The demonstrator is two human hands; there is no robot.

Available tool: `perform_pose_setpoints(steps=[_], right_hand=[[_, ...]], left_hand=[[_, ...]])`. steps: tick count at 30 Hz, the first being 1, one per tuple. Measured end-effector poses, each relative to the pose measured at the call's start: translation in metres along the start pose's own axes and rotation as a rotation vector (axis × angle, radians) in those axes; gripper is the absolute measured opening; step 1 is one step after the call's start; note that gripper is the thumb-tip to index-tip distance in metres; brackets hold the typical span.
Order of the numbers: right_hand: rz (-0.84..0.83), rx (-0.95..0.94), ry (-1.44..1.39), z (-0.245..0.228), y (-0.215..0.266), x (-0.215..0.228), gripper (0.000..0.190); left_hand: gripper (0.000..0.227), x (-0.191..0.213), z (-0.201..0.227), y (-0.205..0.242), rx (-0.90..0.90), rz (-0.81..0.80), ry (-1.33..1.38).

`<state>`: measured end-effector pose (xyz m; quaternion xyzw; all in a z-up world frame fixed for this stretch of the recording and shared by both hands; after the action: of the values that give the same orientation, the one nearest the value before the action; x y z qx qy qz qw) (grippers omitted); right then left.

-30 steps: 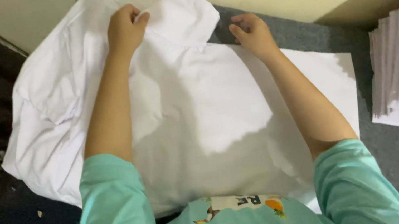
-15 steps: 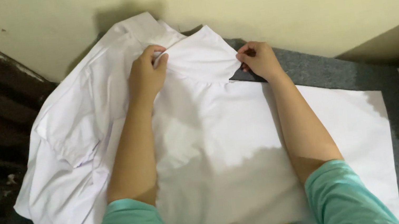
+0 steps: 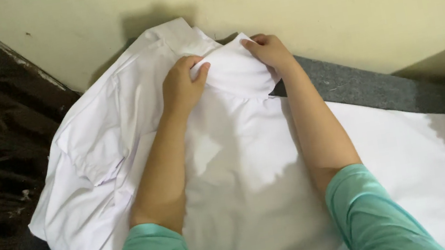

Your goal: Folding a white collared shirt on a flat surface in a production environment

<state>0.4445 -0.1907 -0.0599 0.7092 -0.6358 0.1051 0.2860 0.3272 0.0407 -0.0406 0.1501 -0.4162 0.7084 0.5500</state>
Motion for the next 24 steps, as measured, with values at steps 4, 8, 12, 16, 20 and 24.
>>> perform_pose_setpoints(steps=[4, 8, 12, 16, 20, 24], right_hand=[[0.068, 0.127, -0.295, 0.031, -0.037, -0.012, 0.015], [0.157, 0.309, -0.268, 0.05, -0.059, -0.006, 0.02], [0.348, 0.436, -0.129, 0.007, 0.003, 0.005, 0.036], [0.454, 0.524, 0.018, -0.001, 0.019, 0.01, 0.033], [0.513, 0.865, -0.025, -0.041, 0.072, 0.013, 0.008], [0.022, 0.754, 0.194, -0.036, 0.079, -0.051, 0.065]], left_hand=[[0.023, 0.001, 0.003, 0.0, 0.018, -0.022, 0.007], [0.018, -0.004, -0.006, 0.002, 0.057, 0.044, 0.017], [0.02, 0.009, 0.007, 0.002, 0.153, 0.118, 0.151], [0.022, 0.012, 0.012, 0.004, 0.194, 0.072, 0.106], [0.026, 0.012, 0.013, 0.001, 0.212, 0.075, 0.087], [0.022, 0.001, -0.006, 0.0, 0.075, 0.118, 0.081]])
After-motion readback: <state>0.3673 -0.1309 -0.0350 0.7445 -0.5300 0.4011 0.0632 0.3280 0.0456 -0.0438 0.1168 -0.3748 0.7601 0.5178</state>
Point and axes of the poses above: each hand's wrist, its own y-axis away from the middle knuckle, its own x-axis out of the back of the hand, z = x × y, the point moved 1 cm from there along -y, towards the middle knuckle, and after that the axes turned 8 degrees about -x, right-handed, at the moved point
